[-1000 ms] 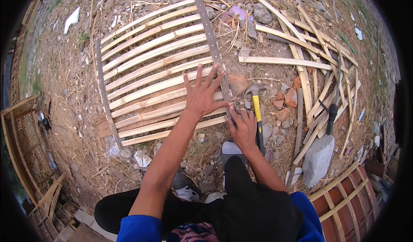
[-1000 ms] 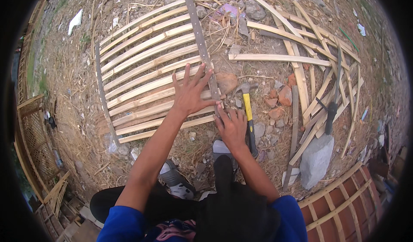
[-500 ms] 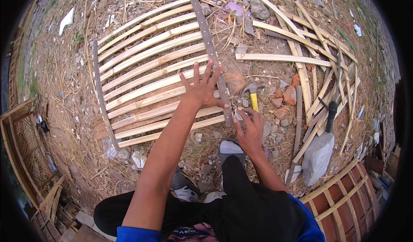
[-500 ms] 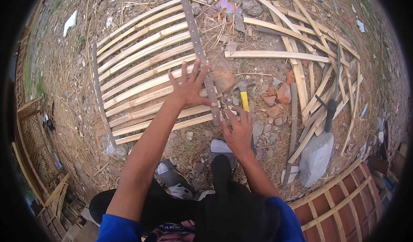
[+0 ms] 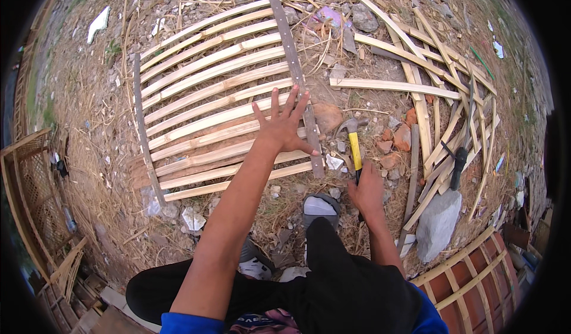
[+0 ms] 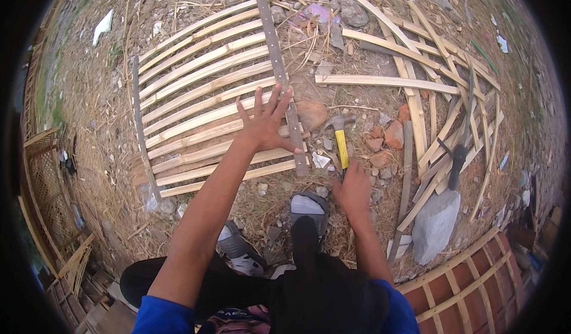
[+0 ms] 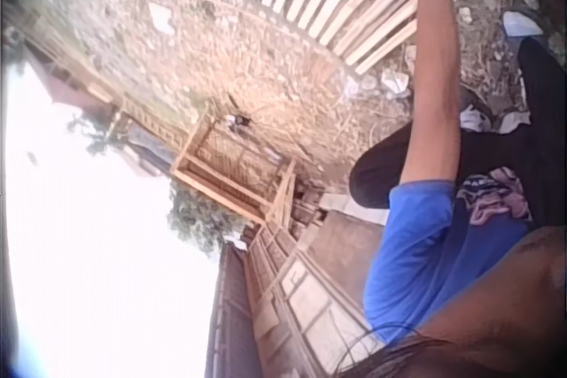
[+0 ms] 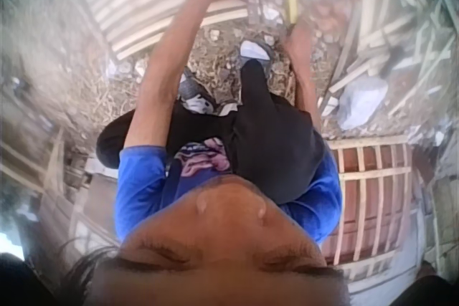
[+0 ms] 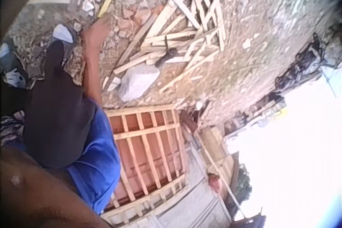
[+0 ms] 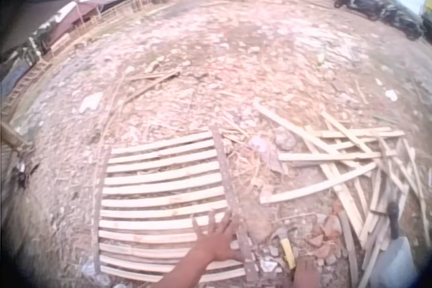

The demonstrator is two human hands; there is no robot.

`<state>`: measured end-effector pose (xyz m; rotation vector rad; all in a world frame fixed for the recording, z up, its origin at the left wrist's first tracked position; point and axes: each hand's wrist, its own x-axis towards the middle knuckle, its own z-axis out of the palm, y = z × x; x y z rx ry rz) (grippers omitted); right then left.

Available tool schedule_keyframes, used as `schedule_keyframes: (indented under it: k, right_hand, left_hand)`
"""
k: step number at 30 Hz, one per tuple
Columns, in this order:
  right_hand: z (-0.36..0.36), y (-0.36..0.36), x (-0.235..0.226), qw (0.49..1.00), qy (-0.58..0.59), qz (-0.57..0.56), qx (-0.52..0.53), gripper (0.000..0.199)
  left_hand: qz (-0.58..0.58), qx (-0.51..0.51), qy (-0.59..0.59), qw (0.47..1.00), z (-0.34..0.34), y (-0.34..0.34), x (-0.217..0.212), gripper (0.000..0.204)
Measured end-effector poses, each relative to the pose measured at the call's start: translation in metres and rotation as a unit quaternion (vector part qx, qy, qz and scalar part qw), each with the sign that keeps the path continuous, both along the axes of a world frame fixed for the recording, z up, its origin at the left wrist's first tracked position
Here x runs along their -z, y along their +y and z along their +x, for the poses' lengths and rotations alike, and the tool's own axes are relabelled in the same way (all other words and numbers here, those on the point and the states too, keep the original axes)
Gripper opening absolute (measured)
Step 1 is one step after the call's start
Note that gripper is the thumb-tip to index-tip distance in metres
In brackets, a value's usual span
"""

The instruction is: The person aligns bamboo slats along a wooden strip, inserts nails by hand, and secures them in place using a hammer.

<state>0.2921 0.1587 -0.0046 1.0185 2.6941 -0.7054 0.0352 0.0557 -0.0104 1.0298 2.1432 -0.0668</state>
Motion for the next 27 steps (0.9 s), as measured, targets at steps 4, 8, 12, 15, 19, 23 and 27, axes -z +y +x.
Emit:
schedule_keyframes:
  k: [4, 8, 12, 15, 19, 23, 27]
  right_hand:
    - [-0.003, 0.02, -0.017, 0.997, -0.025, -0.034, 0.061, 0.048]
    - [-0.013, 0.029, -0.05, 0.992, -0.014, -0.105, 0.069, 0.034]
    - [-0.003, 0.014, -0.062, 0.94, 0.087, -0.302, 0.13, 0.022]
    - [-0.016, 0.0, -0.057, 0.967, 0.149, -0.206, 0.028, 0.022]
    - [-0.013, -0.014, -0.032, 0.981, 0.115, -0.157, 0.015, 0.026]
    - [-0.011, -0.016, -0.025, 0.985, 0.122, -0.121, 0.017, 0.027]
    - [-0.019, -0.011, -0.03, 0.988, 0.08, -0.128, 0.011, 0.029]
  left_hand:
    - [-0.01, -0.006, -0.006, 1.0, -0.001, -0.001, -0.003, 0.152]
    - [-0.016, -0.015, -0.01, 1.0, -0.004, -0.002, -0.004, 0.15]
    - [0.004, -0.005, 0.008, 1.0, 0.001, -0.003, -0.003, 0.15]
    - [0.003, -0.004, 0.013, 1.0, 0.0, -0.003, -0.004, 0.15]
    - [0.01, -0.008, 0.016, 1.0, 0.002, -0.005, -0.004, 0.149]
    - [-0.008, -0.001, 0.015, 1.0, 0.0, -0.002, -0.008, 0.148]
    - [-0.017, 0.003, 0.014, 1.0, 0.001, 0.002, -0.008, 0.148]
